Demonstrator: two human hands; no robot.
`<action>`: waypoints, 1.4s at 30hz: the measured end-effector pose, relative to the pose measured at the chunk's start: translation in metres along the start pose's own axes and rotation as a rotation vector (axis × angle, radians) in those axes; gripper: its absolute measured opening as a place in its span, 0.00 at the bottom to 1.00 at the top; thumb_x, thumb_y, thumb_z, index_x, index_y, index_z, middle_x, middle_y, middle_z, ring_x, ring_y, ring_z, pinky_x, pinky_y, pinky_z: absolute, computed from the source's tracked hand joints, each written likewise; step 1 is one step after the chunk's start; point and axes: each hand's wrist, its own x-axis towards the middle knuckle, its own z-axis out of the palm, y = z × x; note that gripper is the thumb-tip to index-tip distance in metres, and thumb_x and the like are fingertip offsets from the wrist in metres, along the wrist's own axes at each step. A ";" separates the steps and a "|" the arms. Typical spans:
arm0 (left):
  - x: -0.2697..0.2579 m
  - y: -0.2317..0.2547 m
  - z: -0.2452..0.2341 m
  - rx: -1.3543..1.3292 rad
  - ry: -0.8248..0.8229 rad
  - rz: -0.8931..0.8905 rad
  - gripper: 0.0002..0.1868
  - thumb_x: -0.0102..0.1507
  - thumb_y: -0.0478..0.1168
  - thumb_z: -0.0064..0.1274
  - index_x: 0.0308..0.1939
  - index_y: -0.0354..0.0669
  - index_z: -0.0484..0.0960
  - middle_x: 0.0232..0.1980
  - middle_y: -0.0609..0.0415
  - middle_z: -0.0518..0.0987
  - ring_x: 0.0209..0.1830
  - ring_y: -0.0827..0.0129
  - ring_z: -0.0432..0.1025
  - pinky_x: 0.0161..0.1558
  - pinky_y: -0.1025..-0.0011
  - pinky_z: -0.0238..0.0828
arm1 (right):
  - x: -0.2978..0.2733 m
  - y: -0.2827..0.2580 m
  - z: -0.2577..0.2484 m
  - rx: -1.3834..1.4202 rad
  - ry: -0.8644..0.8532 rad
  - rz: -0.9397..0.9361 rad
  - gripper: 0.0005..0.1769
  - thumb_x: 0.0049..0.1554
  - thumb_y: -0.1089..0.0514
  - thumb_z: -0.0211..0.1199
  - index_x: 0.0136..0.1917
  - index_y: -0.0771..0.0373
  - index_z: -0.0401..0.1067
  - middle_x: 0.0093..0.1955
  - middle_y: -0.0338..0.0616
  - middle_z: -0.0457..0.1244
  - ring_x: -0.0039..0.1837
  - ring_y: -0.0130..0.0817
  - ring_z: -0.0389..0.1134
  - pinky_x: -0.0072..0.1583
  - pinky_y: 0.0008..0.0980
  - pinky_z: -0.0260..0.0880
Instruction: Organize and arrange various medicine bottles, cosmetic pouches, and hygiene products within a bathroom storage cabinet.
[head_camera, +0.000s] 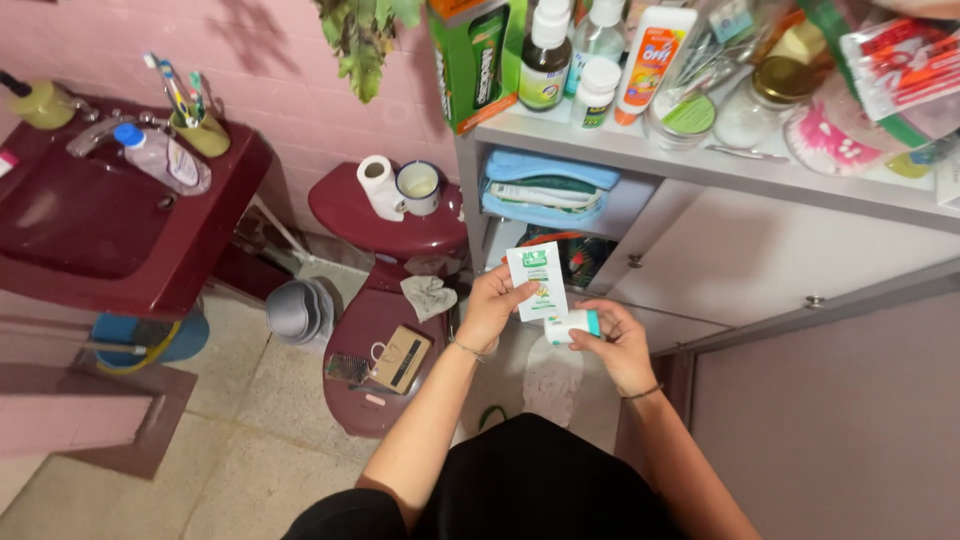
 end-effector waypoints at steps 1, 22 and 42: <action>0.002 0.009 0.005 0.003 -0.009 0.003 0.11 0.68 0.32 0.57 0.54 0.35 0.82 0.43 0.56 0.86 0.35 0.85 0.72 0.33 0.83 0.63 | 0.000 -0.009 0.001 0.001 0.005 -0.009 0.20 0.53 0.74 0.66 0.59 0.70 0.69 0.56 0.47 0.68 0.54 0.34 0.73 0.49 0.33 0.79; 0.090 0.194 0.175 0.171 0.015 0.689 0.19 0.66 0.28 0.57 0.60 0.31 0.71 0.54 0.49 0.81 0.53 0.72 0.76 0.55 0.73 0.76 | 0.051 -0.269 0.007 -0.841 0.409 -0.962 0.28 0.52 0.65 0.74 0.63 0.67 0.67 0.68 0.53 0.60 0.61 0.37 0.68 0.51 0.30 0.75; 0.132 0.218 0.240 0.220 0.179 0.850 0.24 0.63 0.24 0.60 0.60 0.33 0.68 0.49 0.50 0.79 0.46 0.71 0.75 0.47 0.75 0.76 | 0.059 -0.278 -0.008 -1.059 0.264 -1.134 0.36 0.44 0.68 0.68 0.66 0.76 0.63 0.69 0.67 0.55 0.69 0.66 0.56 0.69 0.53 0.58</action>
